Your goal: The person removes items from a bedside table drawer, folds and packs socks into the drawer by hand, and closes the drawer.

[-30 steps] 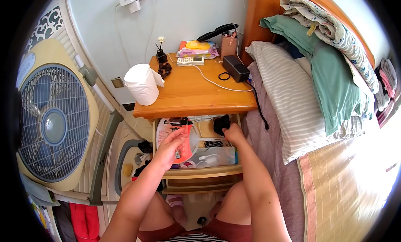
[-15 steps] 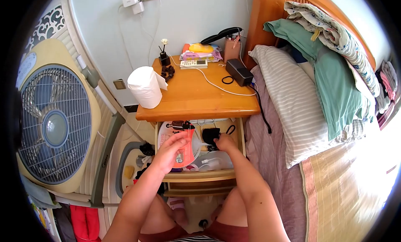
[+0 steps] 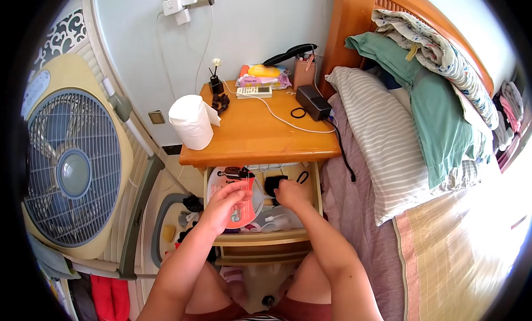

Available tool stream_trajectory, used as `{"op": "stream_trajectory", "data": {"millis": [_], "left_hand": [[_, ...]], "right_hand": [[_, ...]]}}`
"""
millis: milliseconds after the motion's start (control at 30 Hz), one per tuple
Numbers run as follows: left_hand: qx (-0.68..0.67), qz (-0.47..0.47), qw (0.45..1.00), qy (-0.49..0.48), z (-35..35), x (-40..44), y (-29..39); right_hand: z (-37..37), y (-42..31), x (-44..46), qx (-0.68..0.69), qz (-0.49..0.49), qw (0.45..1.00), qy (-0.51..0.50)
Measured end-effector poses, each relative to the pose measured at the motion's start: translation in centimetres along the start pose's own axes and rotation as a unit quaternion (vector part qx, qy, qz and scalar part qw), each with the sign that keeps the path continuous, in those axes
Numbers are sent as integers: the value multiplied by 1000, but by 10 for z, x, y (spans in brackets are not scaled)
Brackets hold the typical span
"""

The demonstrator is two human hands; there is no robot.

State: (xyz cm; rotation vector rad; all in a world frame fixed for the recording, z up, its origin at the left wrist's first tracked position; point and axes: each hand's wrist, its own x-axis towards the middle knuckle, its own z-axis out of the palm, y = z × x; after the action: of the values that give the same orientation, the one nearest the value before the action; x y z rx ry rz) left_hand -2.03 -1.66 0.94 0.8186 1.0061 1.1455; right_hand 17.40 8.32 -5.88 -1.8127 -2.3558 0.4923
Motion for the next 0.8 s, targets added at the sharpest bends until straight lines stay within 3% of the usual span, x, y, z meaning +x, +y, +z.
{"op": "stream_trajectory", "data": {"millis": [333,433,533,800], "left_hand": [[27,5,1000,-15,3,0,0],[34,2,999,-20,4,1,-2],[26,5,999,-18,8,-1,1],[18,20,998,-49,27,5,9]], "right_hand": [[-52,-22,-27,89,-58,990,93],[-65,-13,-29,145,-80,971,175],[-84,-2,-19,299,-86,884,349],[-135,28,48,170,-134,845,489]]}}
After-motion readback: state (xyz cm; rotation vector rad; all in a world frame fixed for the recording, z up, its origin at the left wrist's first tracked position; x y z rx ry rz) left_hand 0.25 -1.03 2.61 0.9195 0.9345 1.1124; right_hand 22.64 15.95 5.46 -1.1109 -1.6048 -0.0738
